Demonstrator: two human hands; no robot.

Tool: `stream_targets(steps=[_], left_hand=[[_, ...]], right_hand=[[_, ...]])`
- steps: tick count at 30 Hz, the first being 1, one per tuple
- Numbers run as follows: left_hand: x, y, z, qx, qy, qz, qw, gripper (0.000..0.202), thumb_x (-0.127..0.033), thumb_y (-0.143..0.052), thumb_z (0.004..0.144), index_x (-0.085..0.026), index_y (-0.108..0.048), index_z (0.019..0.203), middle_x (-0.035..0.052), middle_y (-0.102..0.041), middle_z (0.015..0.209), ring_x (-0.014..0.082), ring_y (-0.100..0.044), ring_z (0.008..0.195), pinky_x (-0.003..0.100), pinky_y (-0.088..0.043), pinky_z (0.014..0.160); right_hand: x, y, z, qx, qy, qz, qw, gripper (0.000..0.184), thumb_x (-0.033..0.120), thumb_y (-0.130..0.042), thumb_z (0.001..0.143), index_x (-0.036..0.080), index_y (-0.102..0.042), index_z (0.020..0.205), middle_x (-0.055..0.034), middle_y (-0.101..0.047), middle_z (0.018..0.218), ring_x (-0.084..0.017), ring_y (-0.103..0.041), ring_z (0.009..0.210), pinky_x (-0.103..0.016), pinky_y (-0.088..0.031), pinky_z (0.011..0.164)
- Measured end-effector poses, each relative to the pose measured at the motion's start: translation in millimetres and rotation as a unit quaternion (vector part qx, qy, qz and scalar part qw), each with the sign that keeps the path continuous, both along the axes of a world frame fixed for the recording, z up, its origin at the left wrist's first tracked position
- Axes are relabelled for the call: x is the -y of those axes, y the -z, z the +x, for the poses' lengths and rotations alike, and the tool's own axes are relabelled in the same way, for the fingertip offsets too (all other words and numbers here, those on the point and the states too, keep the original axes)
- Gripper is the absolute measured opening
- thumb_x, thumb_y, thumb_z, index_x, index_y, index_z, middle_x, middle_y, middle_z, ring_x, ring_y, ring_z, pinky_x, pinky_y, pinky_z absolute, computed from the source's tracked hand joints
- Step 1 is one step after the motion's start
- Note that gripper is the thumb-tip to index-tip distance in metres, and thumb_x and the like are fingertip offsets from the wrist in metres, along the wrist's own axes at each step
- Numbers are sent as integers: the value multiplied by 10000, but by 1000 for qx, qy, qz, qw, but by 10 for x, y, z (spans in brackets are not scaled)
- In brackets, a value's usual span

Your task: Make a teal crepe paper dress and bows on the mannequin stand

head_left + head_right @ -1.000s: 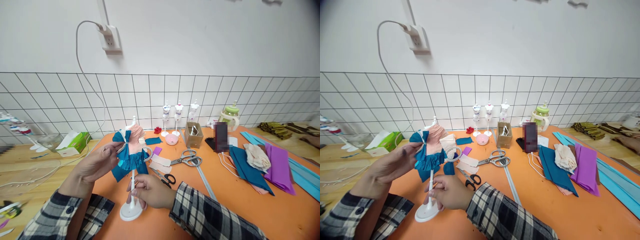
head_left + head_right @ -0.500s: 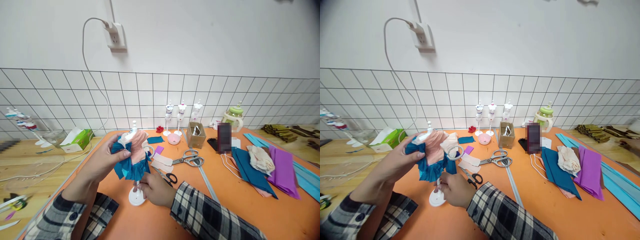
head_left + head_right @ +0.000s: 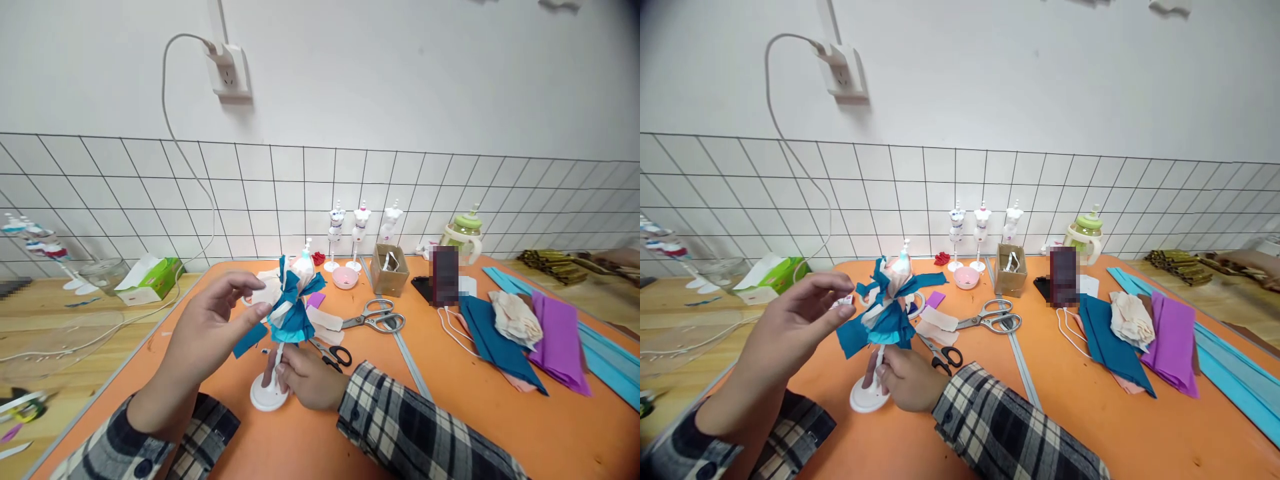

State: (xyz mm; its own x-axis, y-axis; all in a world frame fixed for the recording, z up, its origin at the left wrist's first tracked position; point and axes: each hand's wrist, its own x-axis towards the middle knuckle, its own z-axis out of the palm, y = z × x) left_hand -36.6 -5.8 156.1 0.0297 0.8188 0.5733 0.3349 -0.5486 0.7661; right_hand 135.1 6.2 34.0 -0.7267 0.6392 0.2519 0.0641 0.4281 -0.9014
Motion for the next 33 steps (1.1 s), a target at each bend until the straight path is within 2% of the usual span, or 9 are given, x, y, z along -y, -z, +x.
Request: stream_targets(steps=[6,11,15,17,22,25,27,30,33], left_hand=[[72,55,63,-137,-84,43,986,135,-346,-749,790,-255,-692,872,25,-670,880,218,-600,824,350,-469,758],[155,56,89,-96,-32,162,982,122,-253,-716,812,-271,-646,911,19,-611,844,223,-572,839,375,-480,775],[214,4,120,-188,-46,240,951,340,-212,-780,751,-320,-685,1058,25,-617,876,226,-558,818,385,-454,752],[228,-22,145,-225,-60,265,936,279,-202,-767,754,-322,-711,999,23,-603,844,218,-550,785,379,-437,726],[200,-33,166,-228,-126,265,929,72,-225,-733,763,-272,-690,797,51,-614,915,255,-573,861,419,-431,777],[148,-16,154,-230,-117,249,934,78,-206,-701,781,-253,-640,773,49,-639,944,260,-590,905,430,-430,842],[105,-2,146,-231,-103,229,940,87,-199,-672,800,-249,-604,777,35,-641,853,243,-586,846,413,-437,821],[50,25,136,-236,-121,219,939,112,-211,-671,791,-247,-569,762,15,-609,736,225,-547,743,400,-429,780],[29,61,133,-228,-121,214,942,113,-215,-685,767,-252,-579,783,19,-619,769,241,-562,782,417,-426,832]], right_hand=[[-4,56,-28,52,-18,11,998,298,134,-369,965,174,-662,929,4,-558,749,-113,-562,688,-213,-455,688],[-4,63,-27,34,-30,1,999,301,140,-347,975,165,-647,965,0,-527,733,-117,-558,671,-218,-481,684],[4,47,-15,55,-26,43,997,261,105,-393,935,172,-632,1017,-16,-571,805,-132,-588,726,-233,-495,720],[16,36,-13,57,-31,52,997,270,91,-396,923,174,-631,1025,-21,-585,821,-138,-599,747,-238,-501,736],[36,22,-17,65,-37,20,997,282,100,-390,931,175,-651,1008,-29,-629,835,-150,-626,817,-255,-513,796],[25,35,-28,80,-46,-43,995,294,111,-380,946,177,-658,1014,-37,-648,854,-152,-637,840,-246,-526,767],[14,45,-33,89,-45,-78,992,304,112,-369,954,178,-657,1020,-39,-654,863,-148,-637,822,-232,-528,724],[1,61,-33,96,-39,-60,993,286,110,-386,957,180,-654,1030,-38,-666,889,-143,-634,827,-229,-521,736],[-6,71,-27,100,-42,-47,993,281,116,-397,958,185,-656,1039,-30,-669,877,-144,-639,862,-225,-518,755]])
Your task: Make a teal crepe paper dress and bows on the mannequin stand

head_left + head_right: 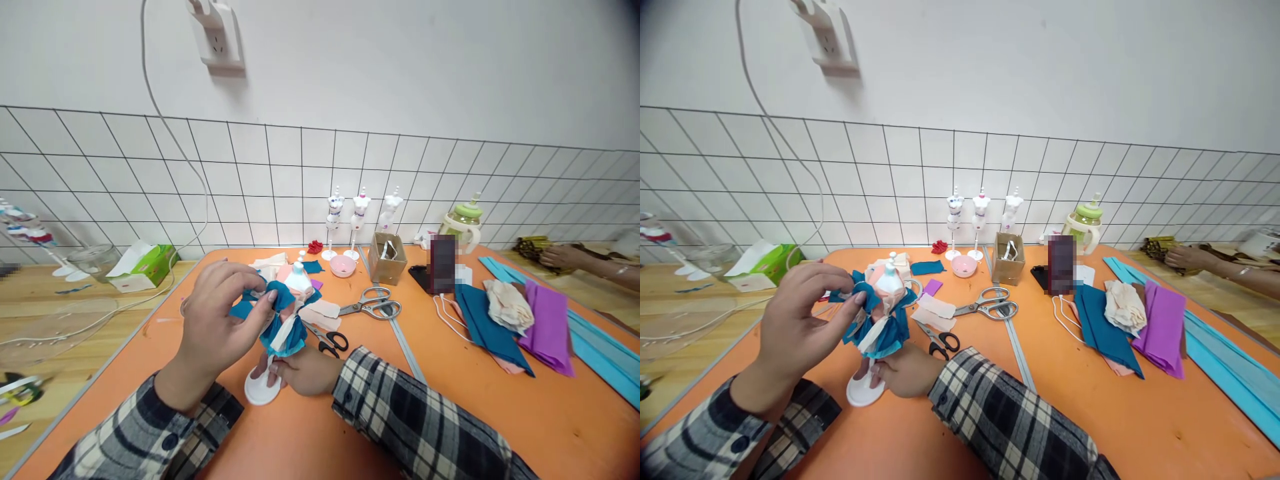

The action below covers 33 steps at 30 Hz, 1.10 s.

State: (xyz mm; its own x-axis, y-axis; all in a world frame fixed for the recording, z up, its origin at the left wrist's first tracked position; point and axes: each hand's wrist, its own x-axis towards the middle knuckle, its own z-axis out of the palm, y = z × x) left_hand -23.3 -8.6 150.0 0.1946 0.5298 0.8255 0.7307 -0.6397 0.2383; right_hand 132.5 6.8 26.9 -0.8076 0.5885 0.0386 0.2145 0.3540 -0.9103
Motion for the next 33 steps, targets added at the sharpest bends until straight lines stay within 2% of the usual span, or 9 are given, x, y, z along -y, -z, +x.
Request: stream_targets(steps=[5,9,12,15,18,21,24,29,33], left_hand=[[35,58,24,11,35,-8,999,268,-177,-670,755,-292,-648,995,34,-655,909,269,-590,896,488,-360,1019],[73,40,63,-7,25,-14,1000,165,-228,-668,750,-302,-672,897,39,-650,863,292,-592,894,574,-241,1097],[75,15,88,0,10,-9,1000,79,-284,-710,734,-289,-644,779,34,-639,818,297,-591,883,588,-231,1090],[69,26,98,5,-15,0,1000,133,-278,-704,762,-277,-574,733,21,-620,795,276,-586,862,570,-265,1072],[79,62,103,11,-33,-5,999,145,-281,-690,775,-276,-548,805,11,-598,843,272,-577,895,532,-330,1021],[97,91,124,15,-16,-7,1000,249,-290,-720,748,-284,-555,933,18,-596,955,287,-568,966,501,-364,977],[105,105,160,19,4,-3,1000,345,-280,-753,722,-279,-552,1003,50,-605,1025,305,-565,1002,520,-355,986],[120,127,174,13,21,0,1000,421,-284,-707,774,-273,-527,1155,84,-573,1174,335,-535,1115,556,-353,1001],[130,192,159,-23,-30,70,997,393,-386,-790,720,-266,-574,1026,47,-531,1133,334,-522,1088,565,-390,929]], right_hand=[[5,-46,19,0,-9,26,1000,299,104,-386,947,184,-651,1059,-30,-642,867,-147,-631,848,-244,-519,790],[9,-73,24,-33,-22,57,998,286,88,-388,929,185,-635,1036,-19,-597,827,-143,-607,776,-247,-525,751],[5,-64,17,-29,-24,49,998,304,63,-364,922,183,-627,1018,-8,-570,794,-130,-598,729,-233,-524,716],[-4,-39,7,-13,-21,54,998,293,54,-355,922,171,-618,977,-8,-579,800,-121,-597,715,-224,-519,712],[-17,-3,-1,-12,-22,77,997,263,76,-362,933,167,-606,972,-15,-596,837,-118,-596,714,-226,-520,722],[-32,29,-7,-19,-23,88,996,248,90,-361,940,168,-589,1000,-23,-606,861,-123,-606,727,-237,-521,732],[-41,42,-8,-19,-16,102,994,242,95,-361,938,174,-585,989,-23,-619,839,-137,-620,747,-254,-515,747],[-47,34,-4,-2,0,127,992,219,110,-369,933,175,-575,900,-11,-622,759,-147,-628,714,-266,-499,736],[-61,64,-17,19,10,143,990,213,107,-377,928,170,-574,879,-16,-618,760,-149,-624,699,-276,-493,729]])
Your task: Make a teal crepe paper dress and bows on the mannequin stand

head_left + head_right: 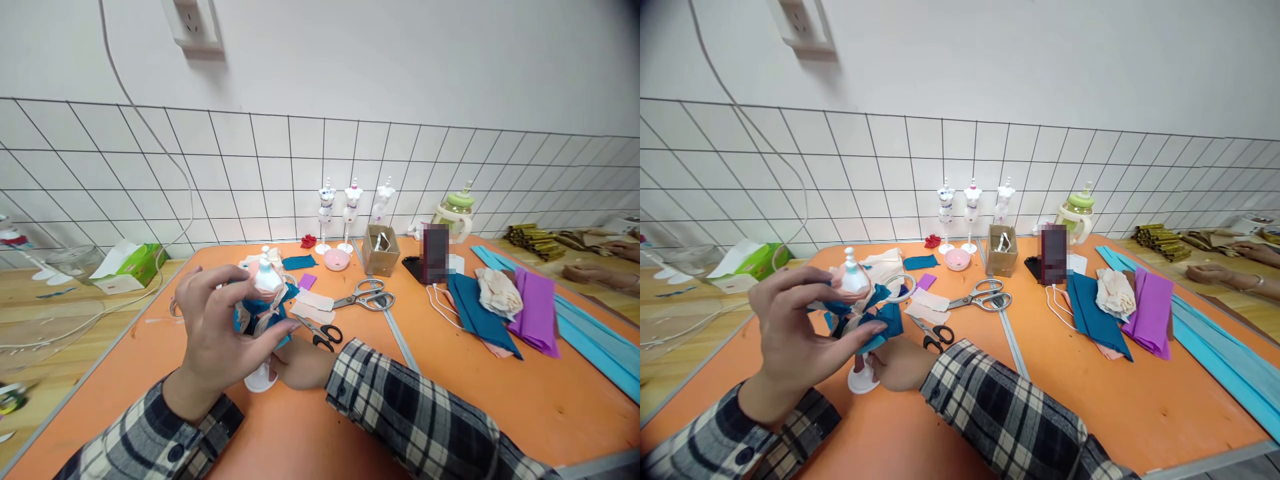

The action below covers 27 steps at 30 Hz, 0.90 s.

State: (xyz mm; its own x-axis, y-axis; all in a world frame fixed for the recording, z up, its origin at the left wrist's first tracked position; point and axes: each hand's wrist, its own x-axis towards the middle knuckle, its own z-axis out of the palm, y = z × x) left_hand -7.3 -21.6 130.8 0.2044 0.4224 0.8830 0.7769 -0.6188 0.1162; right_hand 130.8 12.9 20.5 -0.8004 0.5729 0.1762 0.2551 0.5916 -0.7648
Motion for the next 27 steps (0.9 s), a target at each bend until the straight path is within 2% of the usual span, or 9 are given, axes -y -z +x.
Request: stream_targets(steps=[4,7,11,13,16,20,22,25,27], left_hand=[[-18,36,38,20,-59,53,997,339,-343,-823,684,-257,-533,837,56,-547,973,310,-549,979,531,-440,803],[-31,10,56,61,-60,42,995,269,-254,-745,751,-266,-511,884,60,-560,948,298,-563,960,529,-436,835],[-46,-33,3,70,-29,-9,997,394,-286,-724,784,-288,-500,1108,67,-527,1066,311,-525,1067,545,-408,946],[-63,-59,-49,75,21,-18,997,421,-350,-703,787,-290,-510,1156,73,-528,1077,328,-520,1084,549,-420,941],[-99,-125,-138,41,78,-58,994,325,-322,-626,830,-291,-576,1149,75,-574,1136,325,-541,1120,534,-430,962],[-147,-198,-227,15,78,-114,990,169,-251,-683,815,-263,-635,976,71,-560,1287,320,-516,1232,507,-399,1051],[-173,-189,-246,62,143,-171,973,228,-287,-696,820,-265,-600,1025,75,-474,1427,330,-452,1325,508,-392,1076],[-214,-132,-248,154,255,-260,918,619,-343,-766,774,-333,-439,1300,92,-302,1577,349,-361,1410,502,-420,1064],[-239,-87,-241,185,308,-312,880,798,-362,-817,726,-363,-364,1383,107,-302,1577,362,-375,1402,482,-456,1035]], right_hand=[[-23,57,-11,-27,-4,-17,999,213,98,-370,933,168,-566,892,-11,-605,762,-136,-620,698,-253,-497,725],[-30,74,-9,-38,-3,-34,999,203,105,-379,940,173,-570,940,-6,-603,762,-137,-619,722,-247,-497,741],[-29,61,4,-40,6,-62,997,206,111,-384,944,175,-579,960,-10,-599,766,-140,-607,719,-245,-496,714],[-30,44,15,-35,2,-97,995,228,120,-366,956,173,-588,961,-4,-581,734,-134,-599,681,-238,-493,675],[-28,6,34,-33,-8,-144,989,242,121,-366,961,170,-602,966,2,-570,719,-122,-586,655,-229,-495,657],[-11,-65,51,-24,-15,-160,987,243,121,-385,954,175,-609,1033,-15,-603,815,-124,-599,725,-227,-509,674],[-5,-89,60,-17,-3,-146,989,248,128,-397,948,180,-607,1069,-25,-625,879,-129,-605,750,-243,-520,701],[-19,-78,88,-12,29,-80,996,215,149,-455,925,198,-625,1046,-40,-654,963,-163,-624,833,-301,-528,789],[-47,-39,111,-10,50,-45,998,205,165,-461,931,206,-627,1042,-40,-661,949,-177,-627,870,-317,-524,815]])
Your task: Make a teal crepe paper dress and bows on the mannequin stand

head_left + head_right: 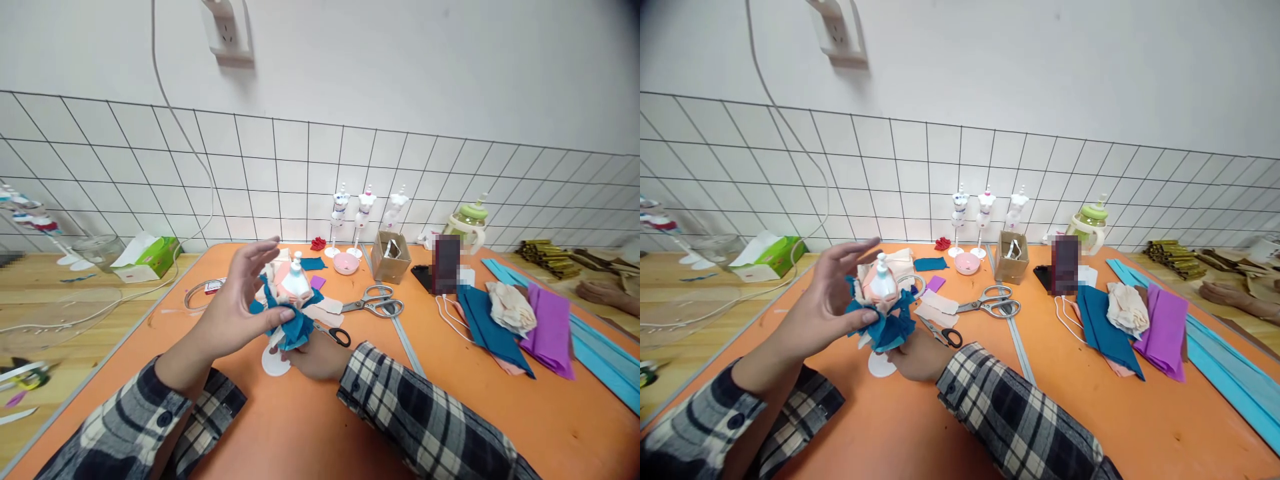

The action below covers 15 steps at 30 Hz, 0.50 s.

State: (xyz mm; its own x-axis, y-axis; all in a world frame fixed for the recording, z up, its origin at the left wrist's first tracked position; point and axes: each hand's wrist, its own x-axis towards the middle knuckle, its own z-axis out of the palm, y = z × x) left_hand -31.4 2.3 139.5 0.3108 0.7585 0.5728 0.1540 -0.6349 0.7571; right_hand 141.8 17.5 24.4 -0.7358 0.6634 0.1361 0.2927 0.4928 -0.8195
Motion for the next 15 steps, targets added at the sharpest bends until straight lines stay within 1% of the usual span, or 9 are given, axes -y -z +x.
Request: stream_targets(steps=[2,4,6,8,9,10,12,14,15], left_hand=[[-23,42,12,16,63,-58,996,932,-375,-840,695,-360,-298,1453,139,-400,1508,372,-459,1336,471,-496,988],[-49,83,34,19,94,-119,988,1090,-350,-847,685,-342,-158,1530,157,-524,1384,359,-577,1204,455,-542,910],[-80,123,63,22,65,-164,984,1142,-293,-831,699,-316,-79,1558,138,-608,1257,324,-653,1067,422,-574,824],[-112,155,88,40,22,-189,981,1111,-257,-807,713,-298,-93,1563,116,-635,1196,295,-682,981,397,-589,768],[-126,167,96,51,9,-195,980,1107,-249,-803,711,-294,-98,1564,110,-637,1189,290,-687,963,393,-593,757],[-137,174,101,59,0,-197,979,1113,-243,-802,708,-293,-93,1565,109,-634,1193,289,-688,964,395,-596,761],[-147,179,109,67,-14,-190,979,1143,-235,-806,704,-292,-61,1568,113,-619,1230,293,-678,1010,406,-593,802],[-137,177,129,65,-39,-176,981,1145,-241,-802,717,-292,-38,1568,125,-589,1290,299,-651,1080,419,-578,857],[-124,176,150,61,-51,-170,982,1141,-248,-799,724,-292,-31,1568,132,-569,1322,305,-636,1110,426,-569,878]], right_hand=[[-34,49,11,0,0,12,1000,241,172,-404,962,198,-624,1056,-33,-652,876,-167,-625,831,-301,-523,791],[-63,80,0,-5,-14,33,999,289,177,-356,984,186,-640,1035,-42,-649,884,-162,-619,834,-291,-514,796],[-86,68,-20,-4,-25,67,997,303,184,-362,984,193,-665,994,-55,-658,972,-171,-613,906,-297,-498,842],[-115,-12,-5,16,-21,75,997,282,178,-393,969,204,-671,1002,-53,-668,1034,-173,-614,952,-290,-488,864],[-135,-83,33,33,-16,72,997,264,165,-417,954,206,-669,1021,-51,-677,1042,-172,-620,955,-282,-489,858],[-157,-175,98,62,15,72,995,227,145,-478,915,205,-665,1029,-50,-686,1056,-176,-623,972,-276,-489,848],[-193,-414,299,136,79,59,986,173,115,-587,815,206,-680,929,-44,-710,937,-193,-639,851,-280,-491,733],[-184,-698,536,148,118,58,980,150,95,-558,805,192,-670,827,-47,-695,792,-189,-625,733,-286,-467,658],[-153,-839,635,132,156,69,977,193,113,-486,858,199,-659,847,-42,-691,796,-180,-624,740,-288,-461,667]])
